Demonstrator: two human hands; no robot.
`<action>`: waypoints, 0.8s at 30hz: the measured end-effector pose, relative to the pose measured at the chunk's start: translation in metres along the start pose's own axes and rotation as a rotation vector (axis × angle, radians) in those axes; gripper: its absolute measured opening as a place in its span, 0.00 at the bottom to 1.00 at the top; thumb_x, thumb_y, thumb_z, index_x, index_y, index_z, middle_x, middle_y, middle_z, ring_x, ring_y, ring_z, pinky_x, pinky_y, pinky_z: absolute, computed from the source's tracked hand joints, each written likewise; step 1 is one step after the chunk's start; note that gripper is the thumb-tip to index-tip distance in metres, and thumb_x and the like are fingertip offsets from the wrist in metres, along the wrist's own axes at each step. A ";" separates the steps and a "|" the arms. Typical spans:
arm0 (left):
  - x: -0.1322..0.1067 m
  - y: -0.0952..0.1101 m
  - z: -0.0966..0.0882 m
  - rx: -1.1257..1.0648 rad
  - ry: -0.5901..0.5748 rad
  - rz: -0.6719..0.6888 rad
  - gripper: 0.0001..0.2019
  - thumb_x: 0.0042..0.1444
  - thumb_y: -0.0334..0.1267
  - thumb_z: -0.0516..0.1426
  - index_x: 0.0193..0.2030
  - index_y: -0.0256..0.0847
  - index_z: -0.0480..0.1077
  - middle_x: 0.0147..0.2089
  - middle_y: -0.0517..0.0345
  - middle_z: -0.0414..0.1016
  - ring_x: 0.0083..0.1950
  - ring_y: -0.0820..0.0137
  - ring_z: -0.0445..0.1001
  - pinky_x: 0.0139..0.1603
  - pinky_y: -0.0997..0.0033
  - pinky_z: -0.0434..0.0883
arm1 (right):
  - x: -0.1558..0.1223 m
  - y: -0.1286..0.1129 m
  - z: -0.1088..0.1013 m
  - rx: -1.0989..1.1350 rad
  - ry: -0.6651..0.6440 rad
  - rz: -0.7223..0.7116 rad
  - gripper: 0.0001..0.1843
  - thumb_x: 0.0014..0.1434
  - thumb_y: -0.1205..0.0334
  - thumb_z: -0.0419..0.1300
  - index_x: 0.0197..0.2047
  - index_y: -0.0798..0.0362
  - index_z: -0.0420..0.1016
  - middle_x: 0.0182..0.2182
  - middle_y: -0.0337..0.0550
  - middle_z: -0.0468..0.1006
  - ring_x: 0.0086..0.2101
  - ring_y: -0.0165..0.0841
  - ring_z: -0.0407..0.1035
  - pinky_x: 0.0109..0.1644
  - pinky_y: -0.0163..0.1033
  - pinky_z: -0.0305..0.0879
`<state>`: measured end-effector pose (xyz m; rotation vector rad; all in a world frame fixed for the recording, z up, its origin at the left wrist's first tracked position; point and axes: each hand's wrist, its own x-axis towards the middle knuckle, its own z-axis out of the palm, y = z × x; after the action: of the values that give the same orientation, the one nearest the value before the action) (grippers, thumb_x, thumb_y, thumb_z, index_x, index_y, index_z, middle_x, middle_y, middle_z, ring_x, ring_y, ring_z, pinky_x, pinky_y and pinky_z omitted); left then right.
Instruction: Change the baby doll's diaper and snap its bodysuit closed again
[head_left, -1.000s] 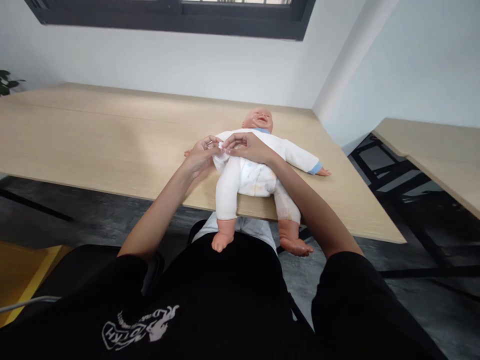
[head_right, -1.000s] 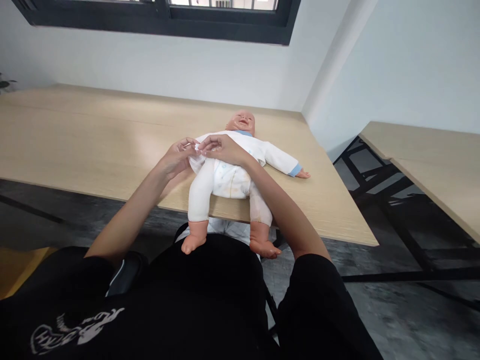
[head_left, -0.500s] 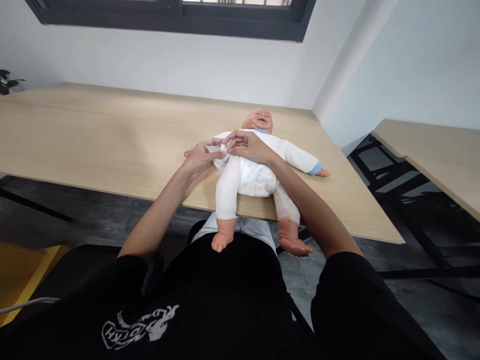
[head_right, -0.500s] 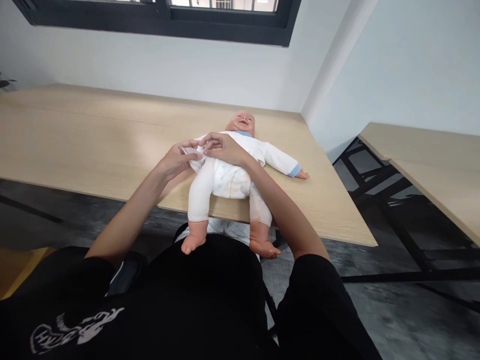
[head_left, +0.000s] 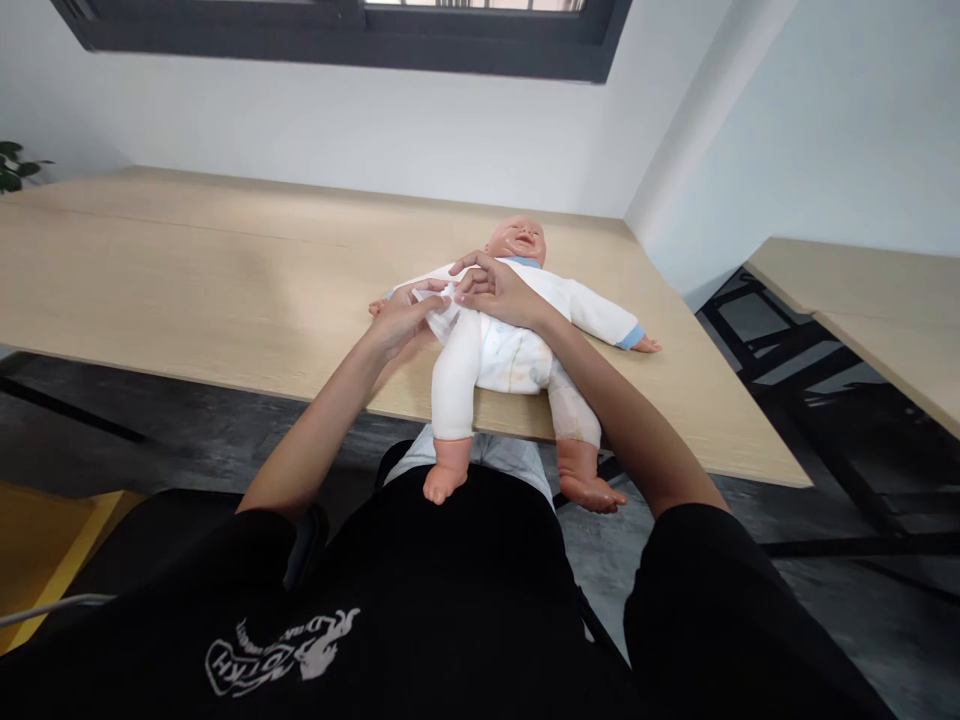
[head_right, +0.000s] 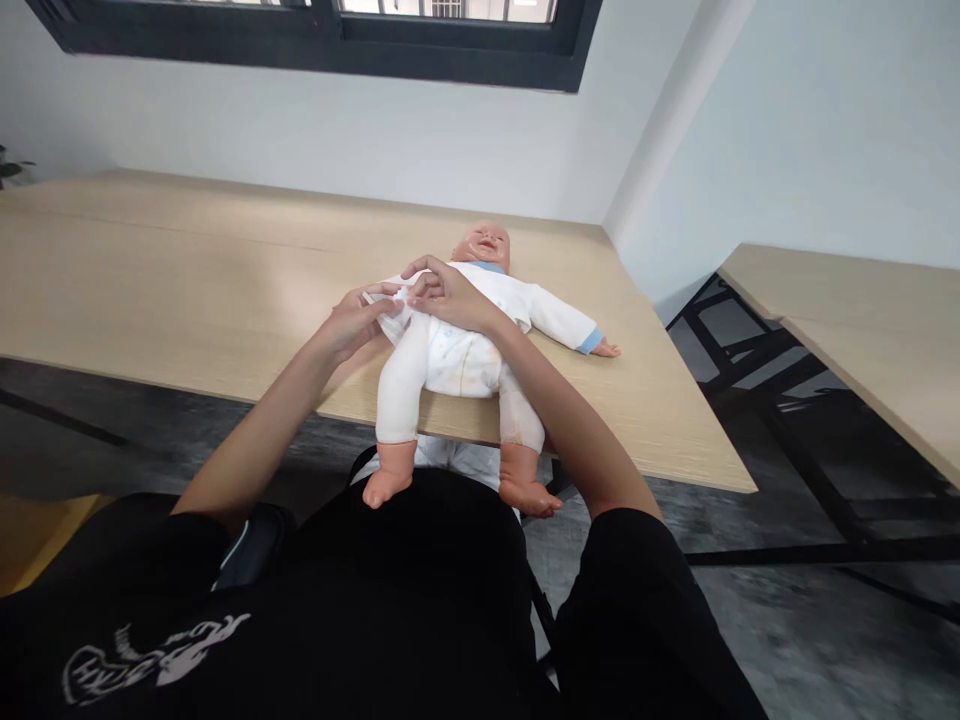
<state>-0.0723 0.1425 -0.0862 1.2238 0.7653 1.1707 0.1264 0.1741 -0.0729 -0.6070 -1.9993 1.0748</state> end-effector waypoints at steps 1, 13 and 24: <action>0.000 0.000 0.000 -0.005 -0.001 0.003 0.15 0.39 0.33 0.69 0.37 0.37 0.78 0.33 0.60 0.77 0.35 0.73 0.72 0.39 0.75 0.69 | 0.000 0.001 0.000 -0.008 0.004 -0.006 0.23 0.55 0.53 0.70 0.49 0.51 0.66 0.35 0.37 0.76 0.37 0.30 0.73 0.44 0.35 0.70; 0.007 0.001 -0.009 -0.197 0.038 -0.099 0.08 0.56 0.37 0.59 0.38 0.36 0.77 0.35 0.54 0.80 0.36 0.70 0.78 0.44 0.70 0.74 | 0.004 0.007 -0.005 -0.089 0.023 -0.042 0.15 0.60 0.61 0.63 0.49 0.53 0.69 0.40 0.42 0.73 0.41 0.31 0.71 0.47 0.37 0.72; -0.004 -0.001 -0.002 0.052 -0.009 0.033 0.16 0.39 0.30 0.71 0.38 0.36 0.79 0.35 0.57 0.79 0.36 0.71 0.76 0.43 0.72 0.73 | 0.001 -0.004 0.002 -0.066 0.026 0.036 0.15 0.55 0.64 0.63 0.47 0.53 0.72 0.36 0.41 0.78 0.38 0.31 0.74 0.45 0.36 0.73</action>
<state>-0.0746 0.1395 -0.0876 1.2884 0.7755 1.1781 0.1241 0.1723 -0.0698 -0.6908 -2.0144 1.0209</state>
